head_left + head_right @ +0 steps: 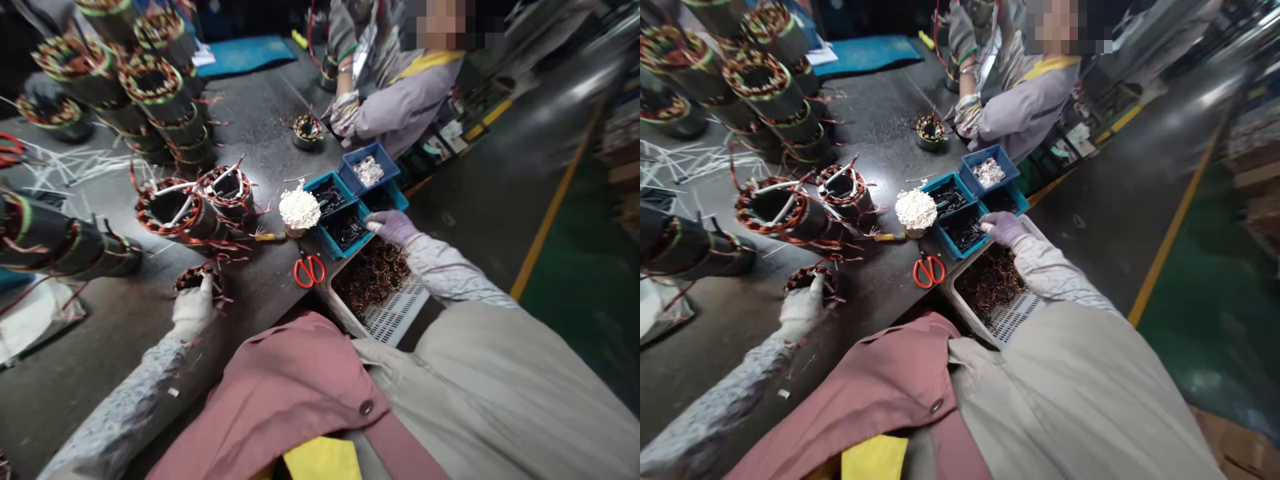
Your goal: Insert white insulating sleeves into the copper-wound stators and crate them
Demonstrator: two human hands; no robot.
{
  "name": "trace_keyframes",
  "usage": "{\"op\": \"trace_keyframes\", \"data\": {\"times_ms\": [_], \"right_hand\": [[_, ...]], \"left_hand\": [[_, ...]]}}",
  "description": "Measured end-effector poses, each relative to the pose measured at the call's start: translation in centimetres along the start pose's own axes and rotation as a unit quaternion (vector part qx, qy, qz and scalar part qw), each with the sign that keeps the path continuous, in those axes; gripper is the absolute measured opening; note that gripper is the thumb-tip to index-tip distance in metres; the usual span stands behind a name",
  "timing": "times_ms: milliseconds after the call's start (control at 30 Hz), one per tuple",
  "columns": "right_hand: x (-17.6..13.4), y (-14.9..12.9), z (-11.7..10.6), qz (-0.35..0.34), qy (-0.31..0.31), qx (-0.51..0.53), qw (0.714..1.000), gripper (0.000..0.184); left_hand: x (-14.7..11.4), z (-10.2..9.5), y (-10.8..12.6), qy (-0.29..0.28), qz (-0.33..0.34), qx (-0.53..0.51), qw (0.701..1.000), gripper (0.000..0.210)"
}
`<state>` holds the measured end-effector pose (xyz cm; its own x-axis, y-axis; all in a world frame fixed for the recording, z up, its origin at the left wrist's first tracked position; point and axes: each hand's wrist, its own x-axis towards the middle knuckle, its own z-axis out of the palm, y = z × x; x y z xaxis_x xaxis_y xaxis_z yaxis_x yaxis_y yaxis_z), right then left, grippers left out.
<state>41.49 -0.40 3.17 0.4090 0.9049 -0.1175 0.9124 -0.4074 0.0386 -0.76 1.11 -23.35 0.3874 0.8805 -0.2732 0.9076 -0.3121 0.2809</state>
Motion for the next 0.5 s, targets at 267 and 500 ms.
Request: {"op": "trace_keyframes", "data": {"times_ms": [267, 500], "right_hand": [[6.2, -3.2, 9.8, 0.002, -0.129, -0.178, 0.976, 0.038], [6.4, -3.4, 10.3, -0.006, -0.165, -0.256, 0.952, 0.039]], "left_hand": [[-3.6, 1.7, 8.0, -0.018, -0.171, -0.140, 0.975, 0.076], [-3.9, 0.4, 10.8, -0.060, -0.155, -0.171, 0.971, 0.080]]}}
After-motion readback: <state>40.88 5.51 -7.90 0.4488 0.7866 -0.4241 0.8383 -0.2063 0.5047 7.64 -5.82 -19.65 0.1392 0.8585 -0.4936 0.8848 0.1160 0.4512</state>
